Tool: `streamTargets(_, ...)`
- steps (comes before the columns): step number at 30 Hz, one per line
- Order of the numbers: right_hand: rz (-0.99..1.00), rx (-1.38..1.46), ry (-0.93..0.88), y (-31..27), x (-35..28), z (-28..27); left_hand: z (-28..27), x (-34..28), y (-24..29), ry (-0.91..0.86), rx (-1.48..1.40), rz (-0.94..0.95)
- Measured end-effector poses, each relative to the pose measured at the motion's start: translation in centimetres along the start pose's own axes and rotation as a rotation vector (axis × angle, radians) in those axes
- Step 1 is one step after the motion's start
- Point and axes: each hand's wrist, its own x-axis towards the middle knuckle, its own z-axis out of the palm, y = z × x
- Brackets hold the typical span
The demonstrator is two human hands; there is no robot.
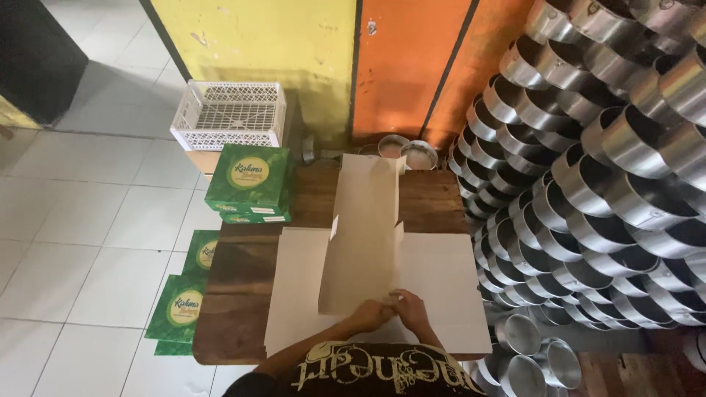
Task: The recorder is folding a cardboard bakery box into its final shape on a wooden table.
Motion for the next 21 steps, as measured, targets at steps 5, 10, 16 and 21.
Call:
streamTargets(5, -0.101, 0.064, 0.071, 3.6, 0.1, 0.0, 2.9, 2.5, -1.9, 0.12, 0.223, 0.165)
streamTargets(10, 0.116, 0.294, 0.01, 5.8, 0.5, -0.5, 2.6, 0.6, -0.9, 0.174, 0.095, 0.186)
streamTargets(16, 0.28, 0.601, -0.039, 5.7, 0.0, -0.8, 1.1, -2.9, 2.6, 0.242, 0.369, 0.117)
streamTargets(21, 0.343, 0.685, -0.116, 2.3, -0.4, -1.3, 2.8, 0.1, -1.4, 0.161, 0.617, 0.158)
